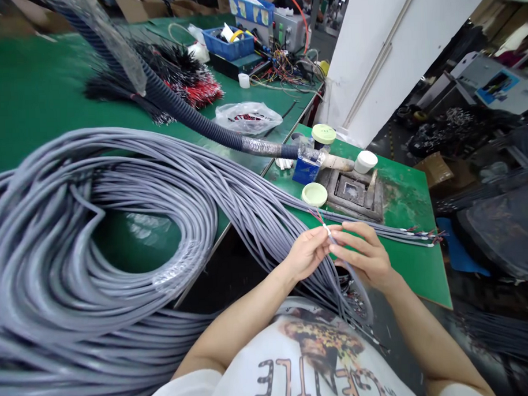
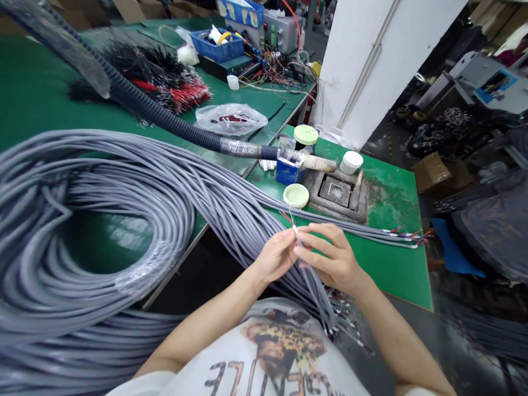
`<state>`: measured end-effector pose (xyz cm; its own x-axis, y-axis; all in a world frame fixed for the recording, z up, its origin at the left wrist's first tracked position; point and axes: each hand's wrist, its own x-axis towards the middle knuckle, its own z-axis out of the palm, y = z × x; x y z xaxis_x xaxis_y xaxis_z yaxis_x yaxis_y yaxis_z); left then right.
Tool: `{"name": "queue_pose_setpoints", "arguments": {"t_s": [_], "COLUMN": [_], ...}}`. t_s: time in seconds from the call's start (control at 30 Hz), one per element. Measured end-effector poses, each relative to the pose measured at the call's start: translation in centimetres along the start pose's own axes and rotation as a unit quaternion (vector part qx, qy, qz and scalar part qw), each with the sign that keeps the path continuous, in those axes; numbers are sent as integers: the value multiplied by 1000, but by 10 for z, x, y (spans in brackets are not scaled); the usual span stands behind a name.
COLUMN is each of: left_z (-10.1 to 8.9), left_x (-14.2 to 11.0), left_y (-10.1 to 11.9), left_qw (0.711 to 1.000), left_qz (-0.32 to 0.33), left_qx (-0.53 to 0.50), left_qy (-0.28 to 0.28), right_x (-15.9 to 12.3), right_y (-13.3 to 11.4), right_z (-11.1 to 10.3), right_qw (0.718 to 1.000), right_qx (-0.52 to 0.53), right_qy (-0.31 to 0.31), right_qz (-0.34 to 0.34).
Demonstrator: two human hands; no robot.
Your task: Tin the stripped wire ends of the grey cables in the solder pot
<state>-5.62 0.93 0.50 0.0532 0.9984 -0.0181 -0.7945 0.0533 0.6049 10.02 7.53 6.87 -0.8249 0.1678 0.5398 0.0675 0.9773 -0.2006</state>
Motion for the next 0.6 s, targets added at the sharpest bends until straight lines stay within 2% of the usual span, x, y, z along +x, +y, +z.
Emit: {"name": "queue_pose_setpoints", "arguments": {"t_s": [0.07, 0.13, 0.23, 0.3, 0.43, 0.5, 0.6], "left_z": [-2, -8, -24, -36, -52, -54, -55], "left_x": [-1, -3, -6, -6, -2, 0, 1], "left_y": [4, 9, 11, 8, -2, -6, -7], "left_qw": [993, 957, 847, 780, 696, 669, 646], "left_qz": [47, 131, 272, 329, 373, 383, 396], "left_qx": [104, 246, 434, 508, 599, 624, 640], "left_qy": [33, 83, 143, 156, 136, 126, 124], "right_x": [8, 20, 41, 55, 75, 82, 90], "right_y": [10, 22, 41, 54, 75, 83, 93], "right_z": [0, -4, -10, -11, -4, 3, 13], "right_qw": [998, 989, 972, 967, 968, 969, 969], "right_qx": [14, 8, -15, -17, -12, -10, -4], "right_qy": [48, 100, 146, 150, 121, 97, 67], "right_qz": [38, 105, 185, 205, 221, 227, 237]}}
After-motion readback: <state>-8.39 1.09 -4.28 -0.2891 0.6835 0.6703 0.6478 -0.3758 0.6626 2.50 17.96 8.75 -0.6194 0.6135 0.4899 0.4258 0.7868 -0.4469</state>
